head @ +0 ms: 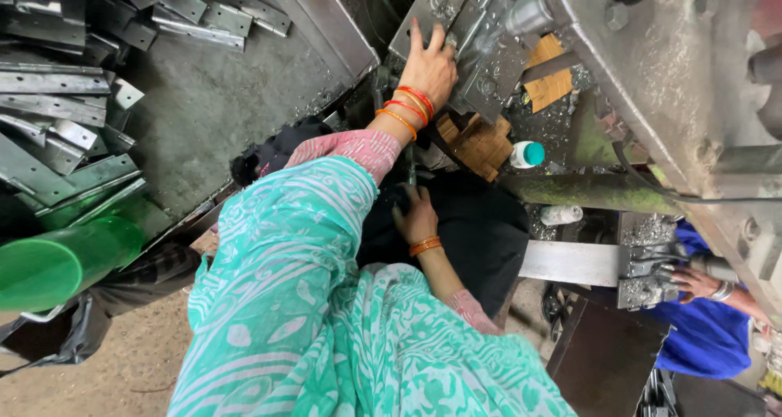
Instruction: The person repeatedly picks up metal hinge pieces from a pile, places them into a press machine, and operates the lever to process them. The person then removes the processed pieces and returns them to the pile, continuing the cycle.
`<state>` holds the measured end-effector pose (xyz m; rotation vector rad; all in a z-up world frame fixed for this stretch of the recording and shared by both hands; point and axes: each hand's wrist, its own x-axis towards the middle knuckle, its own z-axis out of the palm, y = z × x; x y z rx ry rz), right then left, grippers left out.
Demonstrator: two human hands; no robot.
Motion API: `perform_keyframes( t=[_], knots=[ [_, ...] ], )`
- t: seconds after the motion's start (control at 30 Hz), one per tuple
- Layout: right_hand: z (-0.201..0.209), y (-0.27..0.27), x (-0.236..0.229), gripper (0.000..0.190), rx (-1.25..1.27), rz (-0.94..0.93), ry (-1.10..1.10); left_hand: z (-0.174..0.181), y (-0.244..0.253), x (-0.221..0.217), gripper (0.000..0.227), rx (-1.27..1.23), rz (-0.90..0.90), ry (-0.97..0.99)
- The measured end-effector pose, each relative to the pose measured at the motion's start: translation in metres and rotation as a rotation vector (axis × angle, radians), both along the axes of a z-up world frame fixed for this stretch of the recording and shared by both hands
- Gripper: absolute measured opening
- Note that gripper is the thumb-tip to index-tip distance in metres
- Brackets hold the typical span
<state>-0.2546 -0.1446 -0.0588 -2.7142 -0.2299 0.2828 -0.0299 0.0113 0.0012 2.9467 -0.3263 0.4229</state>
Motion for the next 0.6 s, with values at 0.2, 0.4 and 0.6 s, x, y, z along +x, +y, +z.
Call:
perform_keyframes(
  t=[0.2,0.4,0.6],
  knots=[
    [0.038,-0.022,0.04,0.068,-0.074,0.184,-0.021,-0.007,-0.003,-0.002,0.029,-0.033,-0.028,0.028],
    [0.068,-0.033,0.073,0.06,-0.083,0.234,0.075,-0.015,-0.01,0.032,0.031,-0.1,-0.034,-0.03],
    [-0.005,-0.009,0.008,0.055,0.002,0.035,-0.056,-0.014,-0.014,0.032,0.033,-0.073,-0.052,-0.007]
  ],
)
